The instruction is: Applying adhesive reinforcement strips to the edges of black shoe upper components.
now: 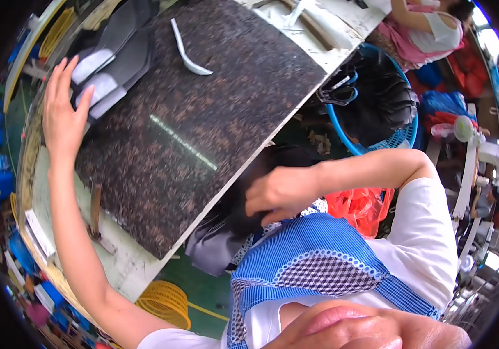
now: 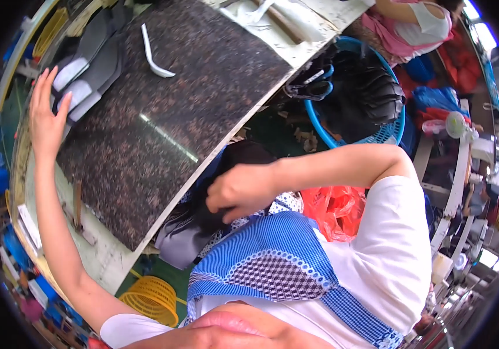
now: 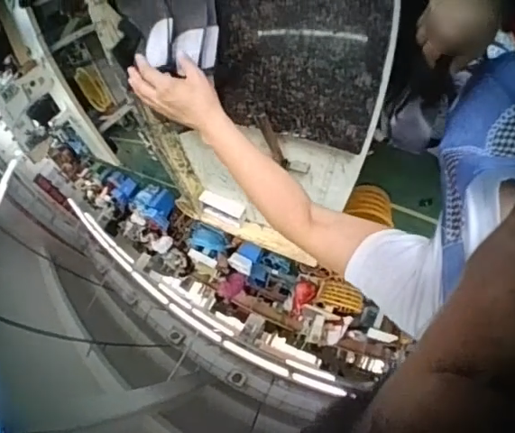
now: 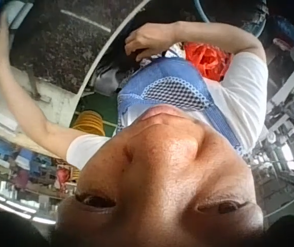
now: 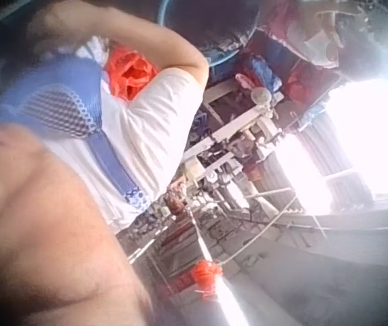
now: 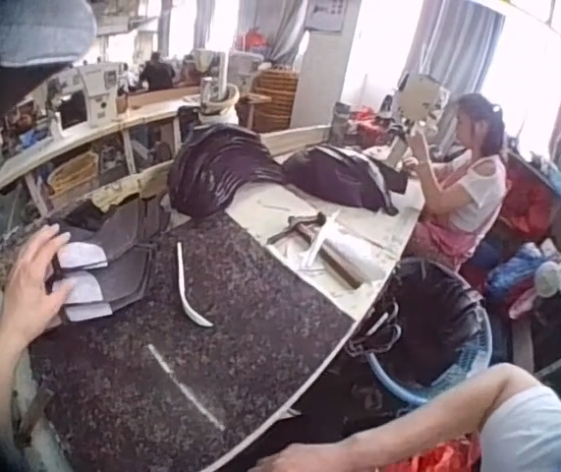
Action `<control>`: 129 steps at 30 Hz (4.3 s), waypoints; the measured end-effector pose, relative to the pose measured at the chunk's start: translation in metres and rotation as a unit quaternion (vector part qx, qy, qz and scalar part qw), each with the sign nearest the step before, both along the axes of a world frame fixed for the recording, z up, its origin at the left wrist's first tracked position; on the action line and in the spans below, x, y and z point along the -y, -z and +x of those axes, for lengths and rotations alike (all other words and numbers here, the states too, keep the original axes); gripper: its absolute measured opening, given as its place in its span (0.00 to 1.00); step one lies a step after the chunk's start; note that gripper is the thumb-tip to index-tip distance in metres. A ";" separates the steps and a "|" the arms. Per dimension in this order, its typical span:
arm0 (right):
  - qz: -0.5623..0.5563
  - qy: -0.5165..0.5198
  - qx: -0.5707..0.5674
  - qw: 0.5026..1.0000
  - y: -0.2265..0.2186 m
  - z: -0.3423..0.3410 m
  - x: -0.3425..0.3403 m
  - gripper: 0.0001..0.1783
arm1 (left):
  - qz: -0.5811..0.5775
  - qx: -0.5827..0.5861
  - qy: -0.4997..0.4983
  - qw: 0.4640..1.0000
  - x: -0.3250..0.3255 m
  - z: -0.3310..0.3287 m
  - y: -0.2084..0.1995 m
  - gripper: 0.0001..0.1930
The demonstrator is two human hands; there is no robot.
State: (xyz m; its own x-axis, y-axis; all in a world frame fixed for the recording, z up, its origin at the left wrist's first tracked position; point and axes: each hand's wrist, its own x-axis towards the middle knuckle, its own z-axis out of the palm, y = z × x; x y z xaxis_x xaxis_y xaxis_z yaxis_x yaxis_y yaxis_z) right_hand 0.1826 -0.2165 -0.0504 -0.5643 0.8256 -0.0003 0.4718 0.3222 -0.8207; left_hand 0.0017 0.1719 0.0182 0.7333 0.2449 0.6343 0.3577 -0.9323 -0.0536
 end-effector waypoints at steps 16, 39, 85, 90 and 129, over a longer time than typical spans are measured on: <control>0.116 0.509 -0.243 0.818 -0.086 0.226 -0.123 0.08 | 0.144 0.094 -0.126 0.977 0.051 -0.069 -0.063 0.14; 0.113 0.483 -0.415 0.763 -0.044 0.106 -0.144 0.13 | -0.610 0.257 0.173 0.729 0.160 0.087 -0.008 0.07; -0.043 0.313 -0.392 0.864 -0.115 0.029 -0.113 0.17 | -0.188 0.063 0.182 0.963 0.248 -0.017 0.014 0.10; -0.085 0.347 -0.379 0.854 -0.131 0.114 -0.039 0.20 | -0.009 -0.092 0.062 0.994 0.239 -0.117 0.024 0.14; -0.064 0.291 0.189 0.936 -0.078 -0.012 -0.095 0.08 | -0.105 -0.114 -0.021 0.988 0.257 -0.093 0.069 0.22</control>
